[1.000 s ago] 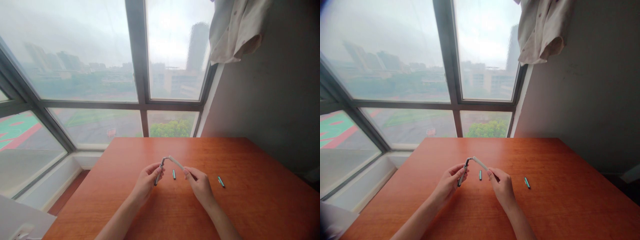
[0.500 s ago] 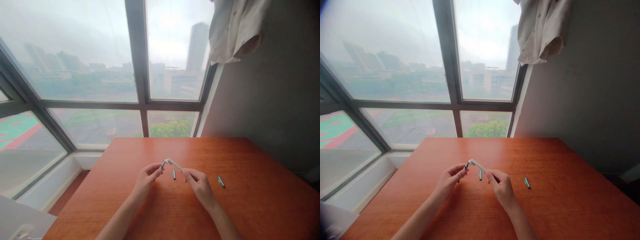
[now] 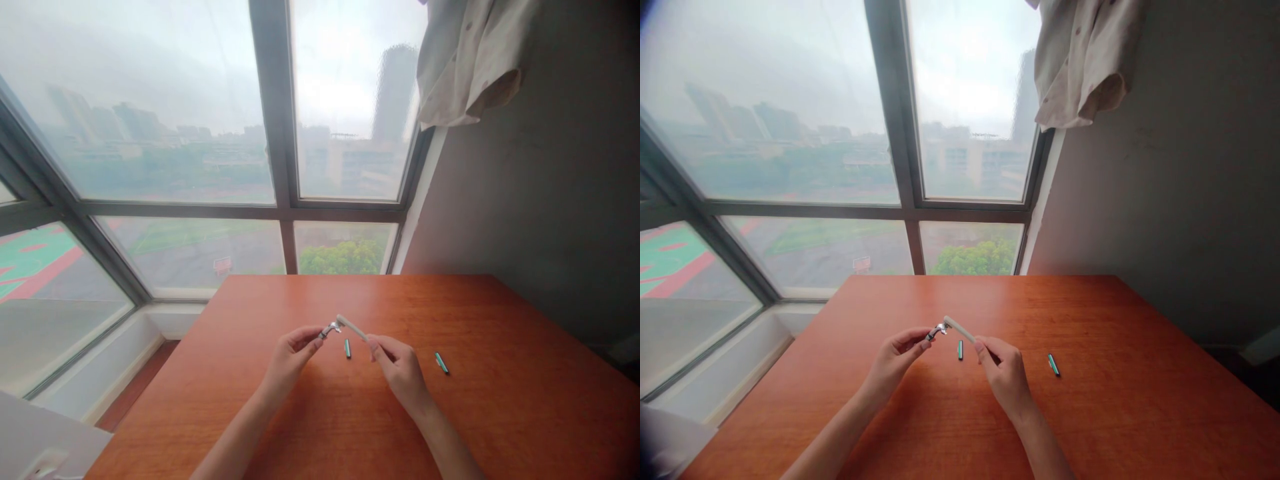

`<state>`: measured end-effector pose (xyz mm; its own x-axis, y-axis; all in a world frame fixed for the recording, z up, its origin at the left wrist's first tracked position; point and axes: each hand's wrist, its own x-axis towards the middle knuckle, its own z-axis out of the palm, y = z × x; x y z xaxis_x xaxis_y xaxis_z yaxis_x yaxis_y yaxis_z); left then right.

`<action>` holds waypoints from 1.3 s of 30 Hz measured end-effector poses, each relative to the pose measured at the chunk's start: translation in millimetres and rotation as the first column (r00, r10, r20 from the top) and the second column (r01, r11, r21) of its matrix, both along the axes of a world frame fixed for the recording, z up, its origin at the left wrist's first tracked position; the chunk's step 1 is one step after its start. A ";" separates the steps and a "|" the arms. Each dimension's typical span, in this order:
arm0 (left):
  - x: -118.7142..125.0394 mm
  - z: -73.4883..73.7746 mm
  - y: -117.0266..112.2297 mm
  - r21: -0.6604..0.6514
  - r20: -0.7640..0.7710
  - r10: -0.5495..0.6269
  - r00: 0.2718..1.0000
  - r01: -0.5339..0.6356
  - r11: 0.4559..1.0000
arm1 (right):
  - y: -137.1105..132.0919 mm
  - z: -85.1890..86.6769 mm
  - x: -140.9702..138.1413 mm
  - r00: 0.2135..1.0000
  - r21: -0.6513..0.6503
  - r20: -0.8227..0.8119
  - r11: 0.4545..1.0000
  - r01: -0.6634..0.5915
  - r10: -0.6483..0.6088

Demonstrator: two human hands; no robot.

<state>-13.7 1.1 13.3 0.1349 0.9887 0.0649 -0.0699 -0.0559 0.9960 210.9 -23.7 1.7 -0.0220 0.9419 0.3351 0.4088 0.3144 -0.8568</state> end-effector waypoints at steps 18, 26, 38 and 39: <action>-10.6 -16.1 9.5 0.217 -0.179 0.048 0.983 -0.008 0.976 | 0.0 0.5 0.2 0.998 -0.001 0.037 0.999 -0.045 0.045; -11.5 -16.4 10.5 0.258 -0.208 0.069 0.976 -0.013 0.966 | 0.6 3.4 2.9 0.996 0.047 0.083 0.999 -0.012 0.008; -9.0 -10.6 6.7 0.246 -0.203 0.069 0.977 -0.018 0.969 | 0.2 3.5 2.1 0.995 0.059 0.096 0.998 0.003 -0.009; -8.8 -11.3 6.6 0.246 -0.201 0.067 0.977 -0.016 0.969 | 0.9 2.8 2.6 0.995 0.062 0.100 0.998 0.010 -0.016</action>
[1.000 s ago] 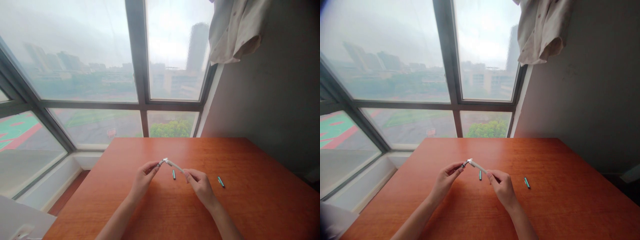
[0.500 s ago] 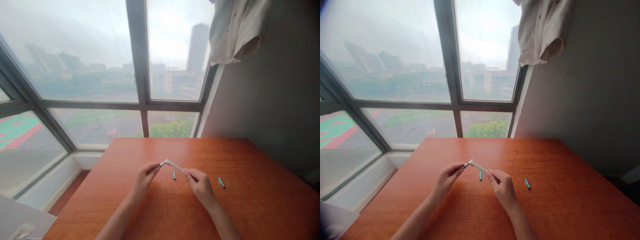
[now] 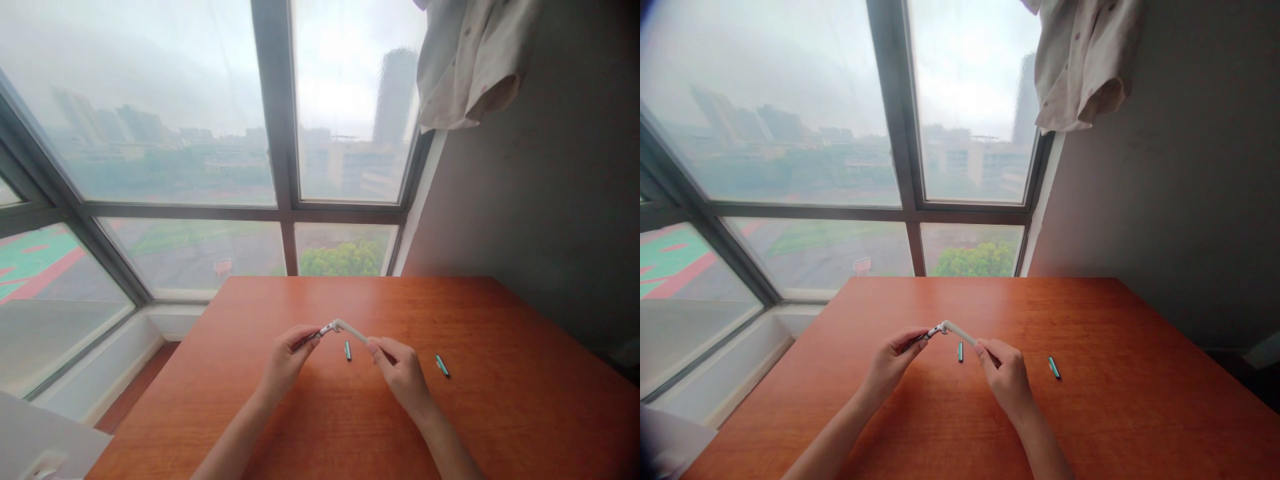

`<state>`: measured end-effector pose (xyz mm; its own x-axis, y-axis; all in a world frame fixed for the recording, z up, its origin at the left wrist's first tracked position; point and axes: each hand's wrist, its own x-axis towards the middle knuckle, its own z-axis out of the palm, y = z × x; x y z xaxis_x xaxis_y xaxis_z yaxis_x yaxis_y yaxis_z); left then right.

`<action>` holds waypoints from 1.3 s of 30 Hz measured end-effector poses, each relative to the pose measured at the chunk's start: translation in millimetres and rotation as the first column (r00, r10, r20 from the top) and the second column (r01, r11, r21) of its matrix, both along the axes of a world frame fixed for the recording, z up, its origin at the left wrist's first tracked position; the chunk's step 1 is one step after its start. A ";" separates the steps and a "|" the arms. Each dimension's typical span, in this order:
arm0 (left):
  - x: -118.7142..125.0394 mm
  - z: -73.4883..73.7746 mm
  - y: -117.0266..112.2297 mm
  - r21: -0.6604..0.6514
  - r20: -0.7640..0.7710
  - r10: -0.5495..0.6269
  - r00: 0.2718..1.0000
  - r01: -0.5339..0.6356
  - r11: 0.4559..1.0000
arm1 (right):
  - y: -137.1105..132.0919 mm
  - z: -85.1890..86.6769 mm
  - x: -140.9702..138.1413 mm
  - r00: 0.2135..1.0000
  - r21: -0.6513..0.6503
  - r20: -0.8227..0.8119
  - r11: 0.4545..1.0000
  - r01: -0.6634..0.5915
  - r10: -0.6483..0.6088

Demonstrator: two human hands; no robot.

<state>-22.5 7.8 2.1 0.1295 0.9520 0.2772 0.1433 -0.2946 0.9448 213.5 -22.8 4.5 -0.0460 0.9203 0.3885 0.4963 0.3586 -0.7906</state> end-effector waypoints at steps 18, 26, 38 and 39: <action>1.1 7.6 -1.9 0.047 -0.080 -0.012 0.997 0.015 0.999 | 2.7 -4.9 3.4 0.997 0.030 0.049 0.998 0.058 -0.059; 1.9 8.0 -2.6 0.106 -0.112 0.021 0.993 -0.009 0.994 | 1.7 -2.3 1.5 0.998 0.036 0.058 0.999 0.034 -0.036; 3.3 9.4 -3.0 0.110 -0.120 0.021 0.993 -0.008 0.994 | 3.3 -3.9 1.9 0.991 0.058 0.121 0.997 0.044 -0.051; 3.5 9.3 -3.0 0.111 -0.122 0.023 0.992 -0.010 0.994 | 3.4 -3.9 1.9 0.990 0.058 0.129 0.998 0.040 -0.047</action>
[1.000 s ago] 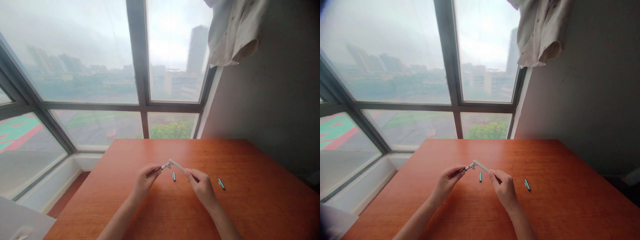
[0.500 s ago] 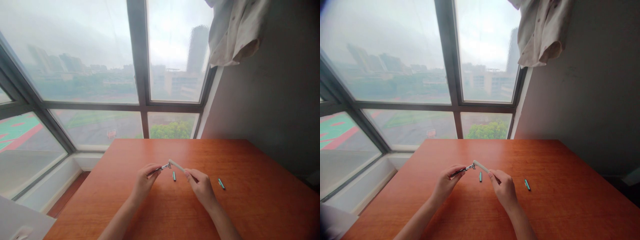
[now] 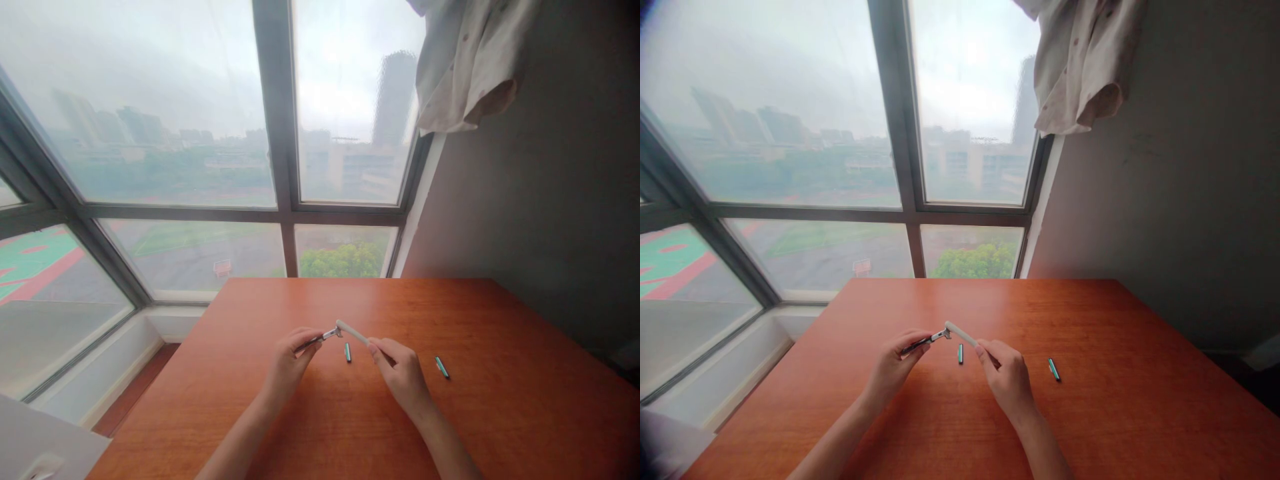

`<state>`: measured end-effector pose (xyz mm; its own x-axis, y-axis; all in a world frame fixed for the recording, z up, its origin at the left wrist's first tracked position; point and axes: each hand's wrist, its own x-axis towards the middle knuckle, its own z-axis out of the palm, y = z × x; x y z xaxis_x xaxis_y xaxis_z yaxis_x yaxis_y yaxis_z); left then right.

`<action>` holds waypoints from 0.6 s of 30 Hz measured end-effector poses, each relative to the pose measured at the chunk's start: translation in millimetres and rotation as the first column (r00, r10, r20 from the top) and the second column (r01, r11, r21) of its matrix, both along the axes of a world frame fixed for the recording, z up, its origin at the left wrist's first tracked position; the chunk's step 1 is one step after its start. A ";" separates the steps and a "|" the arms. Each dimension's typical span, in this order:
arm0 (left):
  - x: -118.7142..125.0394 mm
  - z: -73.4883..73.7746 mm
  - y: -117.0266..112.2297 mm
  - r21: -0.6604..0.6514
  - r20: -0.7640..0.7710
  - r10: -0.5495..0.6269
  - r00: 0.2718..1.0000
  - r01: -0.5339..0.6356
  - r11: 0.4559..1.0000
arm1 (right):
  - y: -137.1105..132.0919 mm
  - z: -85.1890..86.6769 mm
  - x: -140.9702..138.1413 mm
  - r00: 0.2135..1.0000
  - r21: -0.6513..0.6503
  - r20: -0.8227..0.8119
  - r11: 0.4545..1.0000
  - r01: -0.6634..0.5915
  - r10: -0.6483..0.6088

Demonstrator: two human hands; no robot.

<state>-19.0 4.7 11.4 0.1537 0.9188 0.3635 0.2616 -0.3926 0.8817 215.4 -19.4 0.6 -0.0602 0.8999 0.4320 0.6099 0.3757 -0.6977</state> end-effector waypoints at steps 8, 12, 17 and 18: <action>0.5 0.6 -0.8 -0.007 0.011 0.003 1.000 -0.003 1.000 | -1.4 1.2 0.2 1.000 -0.011 -0.002 1.000 -0.003 0.003; -0.3 1.5 -1.4 -0.022 0.006 -0.015 1.000 0.015 1.000 | -0.8 1.0 0.3 1.000 -0.012 -0.007 1.000 -0.007 0.006; -1.8 1.0 -0.8 -0.024 -0.006 -0.030 1.000 0.030 0.999 | -0.3 -3.2 1.5 0.999 -0.019 -0.038 0.999 0.027 -0.028; -2.1 0.3 -0.3 -0.024 -0.008 -0.030 1.000 0.030 0.999 | -0.6 -3.9 1.8 0.999 -0.020 -0.038 0.999 0.036 -0.037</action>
<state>-21.1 4.5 11.7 0.1842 0.9221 0.3404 0.2572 -0.3795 0.8887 217.2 -20.0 -3.3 -0.0109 0.9092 0.4162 0.5954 0.3403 -0.7278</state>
